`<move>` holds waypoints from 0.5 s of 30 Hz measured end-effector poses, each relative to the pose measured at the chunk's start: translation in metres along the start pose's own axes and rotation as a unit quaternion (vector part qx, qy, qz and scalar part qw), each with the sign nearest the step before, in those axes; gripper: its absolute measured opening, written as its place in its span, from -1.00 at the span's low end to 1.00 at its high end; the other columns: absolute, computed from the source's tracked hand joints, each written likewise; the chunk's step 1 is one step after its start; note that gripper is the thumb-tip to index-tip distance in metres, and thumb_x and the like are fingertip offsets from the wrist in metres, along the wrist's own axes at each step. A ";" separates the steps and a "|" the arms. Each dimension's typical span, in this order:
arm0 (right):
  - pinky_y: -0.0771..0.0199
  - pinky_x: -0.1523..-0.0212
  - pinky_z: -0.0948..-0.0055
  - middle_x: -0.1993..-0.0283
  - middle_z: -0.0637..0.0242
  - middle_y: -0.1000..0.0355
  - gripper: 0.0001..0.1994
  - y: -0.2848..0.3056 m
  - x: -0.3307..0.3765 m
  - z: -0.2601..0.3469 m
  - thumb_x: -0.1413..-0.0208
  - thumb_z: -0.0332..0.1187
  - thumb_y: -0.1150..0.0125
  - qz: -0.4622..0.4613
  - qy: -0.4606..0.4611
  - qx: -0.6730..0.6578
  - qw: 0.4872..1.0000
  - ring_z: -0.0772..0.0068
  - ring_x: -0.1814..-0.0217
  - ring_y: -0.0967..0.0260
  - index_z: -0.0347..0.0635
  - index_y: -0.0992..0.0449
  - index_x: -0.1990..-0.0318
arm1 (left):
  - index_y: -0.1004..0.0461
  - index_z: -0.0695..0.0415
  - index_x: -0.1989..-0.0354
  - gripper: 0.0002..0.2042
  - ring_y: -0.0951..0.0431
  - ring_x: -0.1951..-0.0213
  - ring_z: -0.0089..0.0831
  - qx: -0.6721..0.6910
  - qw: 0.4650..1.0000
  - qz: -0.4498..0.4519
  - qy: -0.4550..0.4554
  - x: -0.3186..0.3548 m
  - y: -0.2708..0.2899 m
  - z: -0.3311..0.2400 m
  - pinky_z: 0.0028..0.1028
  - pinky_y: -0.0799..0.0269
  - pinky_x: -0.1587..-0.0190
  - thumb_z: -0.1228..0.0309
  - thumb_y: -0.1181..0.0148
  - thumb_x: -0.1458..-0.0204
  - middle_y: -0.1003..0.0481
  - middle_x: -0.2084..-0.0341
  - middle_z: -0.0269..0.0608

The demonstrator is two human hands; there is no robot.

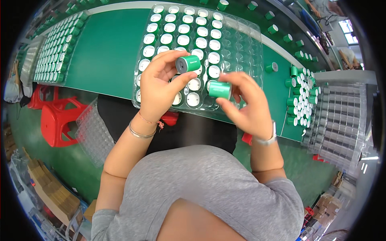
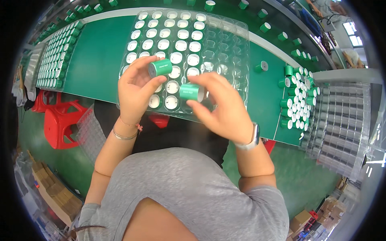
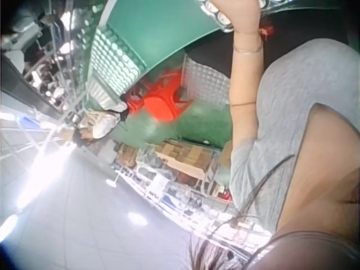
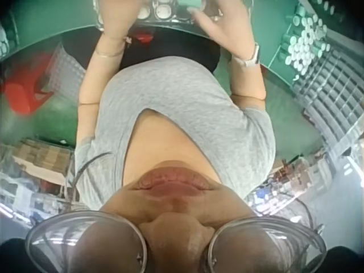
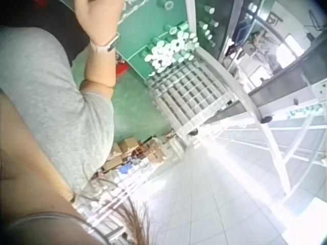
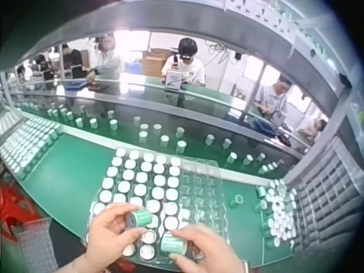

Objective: Inspect small green cylindrical electronic components and place them into a plastic blister pack tray.

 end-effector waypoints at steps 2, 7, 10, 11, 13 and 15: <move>-0.35 0.33 0.55 0.14 0.24 -0.43 -0.61 -0.010 0.013 0.001 0.11 -0.56 -0.39 -0.014 0.003 0.051 0.999 0.44 0.30 -0.34 -0.28 -0.48 0.06 | -0.45 0.35 -0.02 -0.56 -0.52 0.02 -0.34 -0.019 0.999 0.015 -0.034 -0.002 0.001 0.000 -0.39 -0.55 -0.02 0.75 -0.34 0.11 -0.40 0.03 -0.11; -0.45 0.27 0.41 0.04 0.18 -0.40 -0.58 -0.035 0.029 -0.009 0.09 -0.52 -0.41 -0.002 0.005 0.053 0.999 0.33 0.30 -0.35 -0.28 -0.49 0.02 | -0.45 0.36 -0.03 -0.56 -0.51 0.04 -0.37 -0.009 0.999 0.021 -0.024 -0.001 0.002 0.001 -0.40 -0.56 0.00 0.75 -0.33 0.09 -0.41 0.04 -0.10; -0.44 0.16 0.32 -0.13 0.11 -0.29 -0.47 -0.041 0.033 -0.007 0.10 -0.46 -0.44 0.030 0.002 0.175 0.984 0.27 0.18 -0.34 -0.23 -0.47 -0.11 | -0.44 0.37 -0.04 -0.56 -0.50 -0.01 -0.35 0.019 0.999 0.040 0.017 0.000 0.002 -0.004 -0.39 -0.56 -0.01 0.75 -0.32 0.09 -0.41 0.05 -0.11; -0.44 0.16 0.32 -0.13 0.11 -0.29 -0.47 -0.040 0.034 -0.005 0.10 -0.46 -0.44 0.029 -0.001 0.171 0.985 0.27 0.18 -0.34 -0.23 -0.47 -0.11 | -0.43 0.37 -0.05 -0.55 -0.49 -0.04 -0.33 0.042 0.997 0.048 0.046 0.001 0.002 -0.005 -0.39 -0.56 -0.02 0.75 -0.31 0.08 -0.41 0.06 -0.11; -0.42 0.07 0.28 -0.16 0.08 -0.26 -0.45 -0.037 0.034 0.003 0.03 -0.45 -0.38 0.019 0.026 0.188 0.982 0.25 0.03 -0.32 -0.22 -0.42 -0.18 | -0.43 0.37 -0.04 -0.55 -0.49 -0.05 -0.32 0.043 0.996 0.062 0.051 0.003 0.000 -0.009 -0.37 -0.56 -0.04 0.77 -0.31 0.09 -0.40 0.06 -0.12; -0.41 0.03 0.29 -0.18 0.09 -0.25 -0.47 -0.032 0.031 0.006 -0.03 -0.45 -0.33 -0.027 0.000 0.130 0.991 0.26 -0.03 -0.30 -0.23 -0.38 -0.20 | -0.43 0.37 -0.03 -0.55 -0.49 -0.07 -0.30 0.046 0.994 0.079 0.058 0.007 -0.006 -0.010 -0.35 -0.56 -0.07 0.78 -0.30 0.11 -0.39 0.07 -0.13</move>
Point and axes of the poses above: each hand's wrist, its own x-axis away from the middle knuckle, its own y-axis out of the back of the hand, z = x × y, the point moved 2 cm from there along -x, towards the middle knuckle
